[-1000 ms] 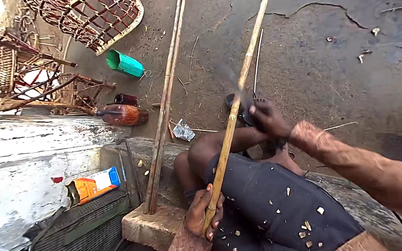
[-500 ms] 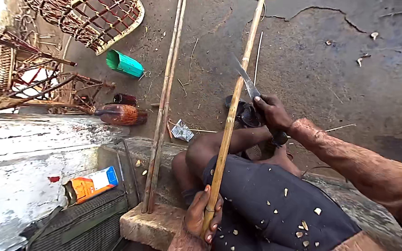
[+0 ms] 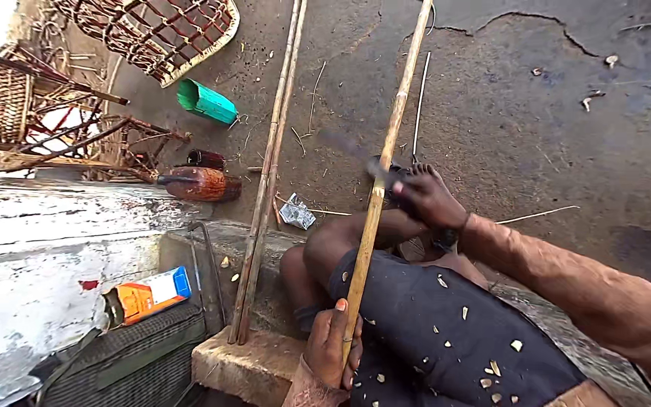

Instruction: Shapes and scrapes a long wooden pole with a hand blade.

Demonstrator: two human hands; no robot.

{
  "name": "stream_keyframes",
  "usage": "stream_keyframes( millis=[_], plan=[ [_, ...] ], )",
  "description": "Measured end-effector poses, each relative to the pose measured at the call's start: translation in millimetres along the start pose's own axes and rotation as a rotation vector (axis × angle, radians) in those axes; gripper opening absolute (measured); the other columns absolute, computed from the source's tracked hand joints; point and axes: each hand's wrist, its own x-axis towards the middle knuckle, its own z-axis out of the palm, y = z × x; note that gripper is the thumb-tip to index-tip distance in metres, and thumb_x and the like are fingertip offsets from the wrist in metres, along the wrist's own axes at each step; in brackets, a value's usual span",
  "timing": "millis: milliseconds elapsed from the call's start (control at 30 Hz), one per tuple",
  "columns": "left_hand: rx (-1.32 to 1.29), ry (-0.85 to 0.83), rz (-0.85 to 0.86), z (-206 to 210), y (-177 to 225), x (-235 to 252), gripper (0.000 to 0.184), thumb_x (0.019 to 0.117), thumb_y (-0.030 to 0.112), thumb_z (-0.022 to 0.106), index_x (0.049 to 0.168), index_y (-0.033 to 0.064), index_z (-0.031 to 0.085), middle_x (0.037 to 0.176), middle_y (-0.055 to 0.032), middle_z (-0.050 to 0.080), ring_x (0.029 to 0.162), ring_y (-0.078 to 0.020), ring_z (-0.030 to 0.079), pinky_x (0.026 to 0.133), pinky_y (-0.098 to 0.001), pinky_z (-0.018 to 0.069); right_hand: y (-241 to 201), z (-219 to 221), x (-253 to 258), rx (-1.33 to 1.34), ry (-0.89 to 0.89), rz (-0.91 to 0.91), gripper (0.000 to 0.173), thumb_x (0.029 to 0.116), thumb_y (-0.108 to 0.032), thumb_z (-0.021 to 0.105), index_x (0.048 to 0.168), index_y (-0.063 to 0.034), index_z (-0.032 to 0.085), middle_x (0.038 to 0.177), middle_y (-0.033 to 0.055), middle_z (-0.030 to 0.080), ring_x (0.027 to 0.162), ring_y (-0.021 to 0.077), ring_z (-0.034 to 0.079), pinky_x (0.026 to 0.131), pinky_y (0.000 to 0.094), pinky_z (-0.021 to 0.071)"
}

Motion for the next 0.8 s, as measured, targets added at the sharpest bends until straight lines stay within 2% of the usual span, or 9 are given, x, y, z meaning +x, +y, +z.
stream_keyframes(
  millis=[100,200,333,400,467,533,633,700,800],
  plan=[
    [0.153,0.040,0.018,2,-3,-10,0.055,0.1051,0.051,0.027,0.080,0.0127,0.059,0.050,0.0072,0.053,0.035,-0.0035,0.049,0.031,-0.0208,0.0414,-3,9,-1,0.068,0.160,0.060,0.038,0.1068,-0.031,0.045,0.086,-0.0033,0.062,0.060,0.0032,0.054,0.049,0.0140,0.053,0.048,0.0358,0.0495],
    [0.215,0.057,0.033,3,-5,-14,0.056,0.1067,0.048,0.025,0.082,0.0107,0.060,0.050,0.0070,0.053,0.036,-0.0033,0.048,0.033,-0.0210,0.0417,9,-6,-4,-0.123,0.082,-0.076,0.040,0.1058,-0.037,0.045,0.084,-0.0078,0.063,0.059,-0.0010,0.051,0.050,0.0107,0.052,0.049,0.0339,0.0466],
    [0.096,0.029,0.019,4,-2,-6,0.053,0.1063,0.044,0.025,0.080,0.0126,0.058,0.050,0.0067,0.052,0.034,-0.0034,0.048,0.031,-0.0200,0.0403,18,-14,1,0.052,0.089,0.088,0.039,0.1072,-0.033,0.045,0.086,-0.0053,0.062,0.060,0.0030,0.054,0.047,0.0145,0.053,0.046,0.0362,0.0492],
    [0.009,0.009,-0.002,3,0,-6,0.052,0.1059,0.043,0.026,0.079,0.0128,0.060,0.051,0.0065,0.053,0.035,-0.0029,0.048,0.032,-0.0193,0.0408,0,-3,-9,-0.071,0.008,0.037,0.038,0.1056,-0.033,0.046,0.082,-0.0083,0.062,0.059,-0.0002,0.051,0.050,0.0106,0.051,0.048,0.0322,0.0454],
    [0.009,0.008,0.004,5,-2,-8,0.052,0.1065,0.043,0.027,0.079,0.0129,0.060,0.050,0.0072,0.052,0.035,-0.0025,0.048,0.032,-0.0191,0.0415,12,-22,-1,-0.190,0.007,-0.031,0.038,0.1041,-0.035,0.047,0.085,-0.0079,0.065,0.062,0.0005,0.053,0.055,0.0130,0.054,0.054,0.0380,0.0474],
    [0.032,0.018,0.016,7,-2,-3,0.052,0.1066,0.044,0.027,0.079,0.0131,0.058,0.049,0.0072,0.051,0.034,-0.0027,0.047,0.031,-0.0195,0.0411,24,-35,15,-0.010,0.079,0.063,0.038,0.1071,-0.032,0.047,0.084,-0.0056,0.061,0.059,0.0008,0.054,0.048,0.0101,0.053,0.047,0.0310,0.0483],
    [0.023,0.022,0.011,3,1,-2,0.052,0.1062,0.044,0.028,0.079,0.0136,0.059,0.049,0.0076,0.053,0.034,-0.0023,0.048,0.032,-0.0188,0.0409,-10,-4,-11,-0.090,-0.154,-0.017,0.036,0.1032,-0.028,0.049,0.080,-0.0048,0.064,0.063,0.0025,0.055,0.057,0.0144,0.055,0.054,0.0385,0.0487],
    [0.090,0.034,0.029,4,0,-1,0.053,0.1058,0.049,0.029,0.079,0.0139,0.059,0.050,0.0078,0.053,0.035,-0.0026,0.048,0.032,-0.0196,0.0412,-18,4,-15,-0.225,-0.260,-0.125,0.038,0.1042,-0.033,0.048,0.084,-0.0058,0.065,0.060,0.0029,0.054,0.054,0.0174,0.056,0.050,0.0423,0.0473],
    [0.357,0.116,0.068,10,0,-1,0.059,0.1060,0.049,0.024,0.081,0.0096,0.059,0.050,0.0065,0.051,0.035,-0.0042,0.047,0.033,-0.0226,0.0422,14,-22,22,0.039,0.026,-0.003,0.036,0.1066,-0.029,0.047,0.087,-0.0028,0.064,0.061,0.0009,0.053,0.049,0.0094,0.051,0.048,0.0303,0.0475]
  ],
)
